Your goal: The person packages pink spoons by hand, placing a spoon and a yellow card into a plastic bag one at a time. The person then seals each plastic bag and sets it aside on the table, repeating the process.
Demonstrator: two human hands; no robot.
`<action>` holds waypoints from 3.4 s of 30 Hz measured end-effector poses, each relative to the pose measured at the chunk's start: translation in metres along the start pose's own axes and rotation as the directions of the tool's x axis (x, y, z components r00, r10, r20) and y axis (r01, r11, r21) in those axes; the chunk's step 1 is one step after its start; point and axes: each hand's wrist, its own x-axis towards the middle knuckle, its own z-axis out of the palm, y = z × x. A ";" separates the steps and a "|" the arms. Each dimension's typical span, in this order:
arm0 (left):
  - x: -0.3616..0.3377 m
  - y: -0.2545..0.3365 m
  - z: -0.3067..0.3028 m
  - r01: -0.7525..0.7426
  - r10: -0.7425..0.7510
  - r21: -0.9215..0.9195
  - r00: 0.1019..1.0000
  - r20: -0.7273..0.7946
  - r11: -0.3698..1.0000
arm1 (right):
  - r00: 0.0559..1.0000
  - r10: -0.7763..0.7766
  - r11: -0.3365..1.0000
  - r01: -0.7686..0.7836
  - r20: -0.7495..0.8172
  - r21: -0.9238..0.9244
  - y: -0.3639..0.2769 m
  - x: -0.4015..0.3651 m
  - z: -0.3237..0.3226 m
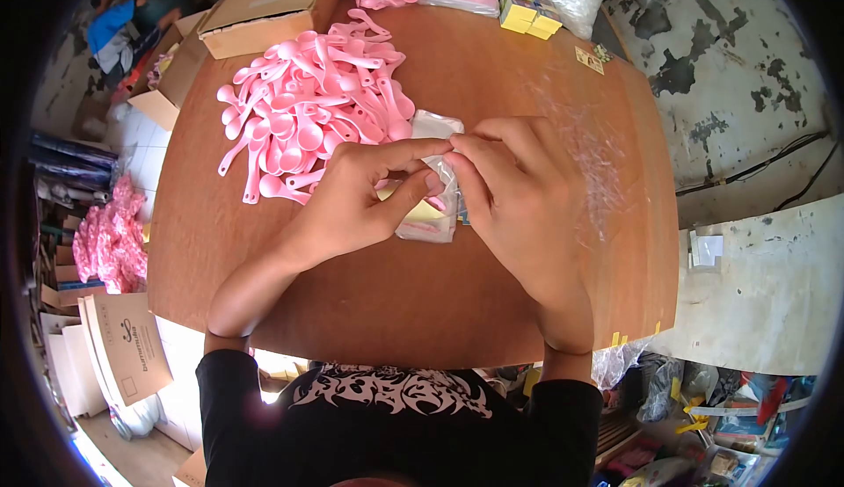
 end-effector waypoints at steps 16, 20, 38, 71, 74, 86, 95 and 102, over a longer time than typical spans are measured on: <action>-0.004 0.007 -0.005 -0.057 0.088 -0.244 0.989 0.118 0.968 | 0.903 0.427 0.349 -0.205 0.040 0.915 0.034 -0.012 -0.029; -0.003 0.011 -0.003 -0.061 -0.005 -0.514 0.992 -0.126 0.856 | 0.921 0.369 -0.096 -0.098 0.127 0.991 0.112 -0.015 -0.049; 0.007 -0.010 -0.007 0.111 -0.193 -0.438 0.970 -0.148 0.892 | 0.824 0.331 0.388 -0.563 0.460 0.730 0.021 -0.013 0.014; 0.010 -0.021 -0.042 0.071 -0.053 -0.282 0.996 0.073 0.957 | 0.937 0.153 0.366 -0.348 0.313 0.863 0.038 -0.018 0.012; 0.010 -0.021 -0.042 0.077 -0.051 -0.305 0.995 0.091 0.949 | 0.936 0.156 0.388 -0.351 0.315 0.852 0.037 -0.018 0.011; 0.010 -0.008 -0.036 0.155 -0.147 -0.185 0.988 0.056 0.971 | 0.890 0.332 0.351 -0.424 0.312 0.835 0.018 -0.020 0.019; -0.040 0.043 -0.082 0.241 -0.248 0.067 0.959 0.136 0.968 | 0.915 0.289 0.310 -0.368 0.282 0.876 0.003 -0.021 0.005; -0.177 0.085 -0.155 0.349 -0.521 0.410 0.723 0.454 0.843 | 0.894 0.269 0.449 -0.445 0.357 0.775 0.028 -0.015 -0.015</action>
